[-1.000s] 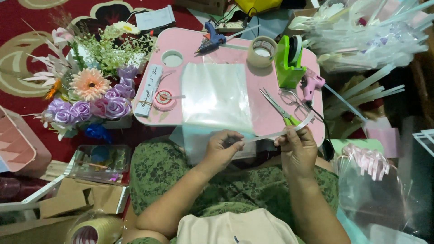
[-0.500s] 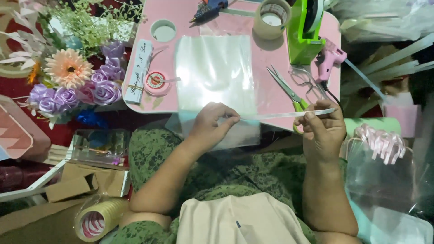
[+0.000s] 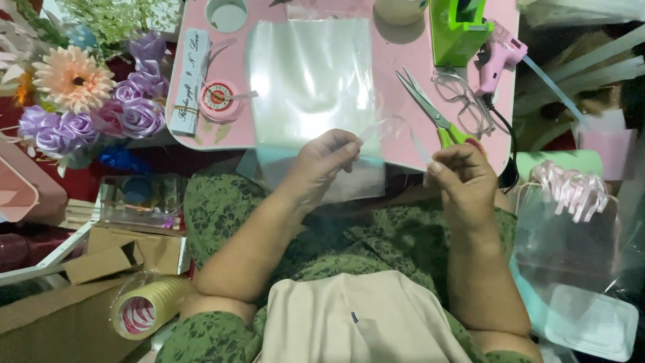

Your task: The person is measuring, cutting, and gluing ribbons to assemble gift bags or floral arrangements.

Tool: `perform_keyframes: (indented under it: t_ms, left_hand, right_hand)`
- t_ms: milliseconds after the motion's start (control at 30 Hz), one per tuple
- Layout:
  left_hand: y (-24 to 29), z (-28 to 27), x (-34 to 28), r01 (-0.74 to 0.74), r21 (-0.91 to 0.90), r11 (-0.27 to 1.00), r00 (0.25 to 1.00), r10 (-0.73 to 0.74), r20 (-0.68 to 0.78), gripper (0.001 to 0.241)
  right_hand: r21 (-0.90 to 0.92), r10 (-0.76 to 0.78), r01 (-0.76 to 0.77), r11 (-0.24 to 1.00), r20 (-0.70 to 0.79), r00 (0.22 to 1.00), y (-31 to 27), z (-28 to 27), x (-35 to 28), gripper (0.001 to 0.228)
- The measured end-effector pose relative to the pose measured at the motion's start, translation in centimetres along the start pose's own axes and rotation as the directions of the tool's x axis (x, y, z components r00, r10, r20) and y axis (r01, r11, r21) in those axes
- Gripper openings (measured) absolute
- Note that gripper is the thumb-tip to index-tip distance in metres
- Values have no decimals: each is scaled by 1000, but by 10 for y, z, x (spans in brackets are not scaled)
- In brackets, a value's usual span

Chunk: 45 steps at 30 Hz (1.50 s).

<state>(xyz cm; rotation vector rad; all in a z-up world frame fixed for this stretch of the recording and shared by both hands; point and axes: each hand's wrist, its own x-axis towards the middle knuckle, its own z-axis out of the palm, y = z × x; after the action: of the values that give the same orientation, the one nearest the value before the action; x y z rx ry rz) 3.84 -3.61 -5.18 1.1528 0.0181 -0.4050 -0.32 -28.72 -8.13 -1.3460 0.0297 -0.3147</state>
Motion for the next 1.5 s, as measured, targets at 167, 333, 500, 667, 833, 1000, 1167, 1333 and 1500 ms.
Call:
perform_keyframes:
  t_ms: [167, 333, 500, 667, 833, 1000, 1167, 1333, 1500]
  left_hand:
    - [-8, 22, -14, 59, -217, 974, 998, -50, 45, 23]
    - [-18, 22, -14, -16, -158, 987, 1000, 20, 23, 25]
    - [-19, 24, -27, -9, -144, 989, 1000, 10, 3, 25]
    - [-12, 27, -38, -10, -144, 990, 1000, 13, 23, 23]
    - [-4, 29, -45, -77, -150, 986, 995, 86, 56, 19]
    - [-3, 30, -50, -112, -129, 985, 992, 119, 50, 16]
    - [-6, 30, -46, -224, -50, 973, 974, 225, 6, 16]
    - [2, 34, -54, -397, 8, 918, 918, 397, 0, 14]
    - [4, 38, -57, -420, 51, 906, 907, 417, 53, 16]
  right_hand:
    - [-8, 49, -50, 999, -37, 998, -3, 20, -13, 21]
    - [37, 85, -87, 995, 70, 994, 2, 19, -20, 31]
    - [77, 117, -130, 989, 148, 982, -10, 26, -29, 38]
    - [111, 107, -123, 986, 145, 984, -15, 30, -33, 36]
    - [122, 117, -131, 984, 113, 987, -21, 29, -38, 31]
    - [108, 109, -120, 987, 108, 988, -22, 25, -40, 31]
    - [143, 114, -127, 982, 96, 989, -21, 19, -41, 27]
    - [-134, 25, -5, 991, 142, 990, -36, 34, -47, 18]
    - [-519, -559, 666, 536, 373, 741, -49, 44, -43, 50]
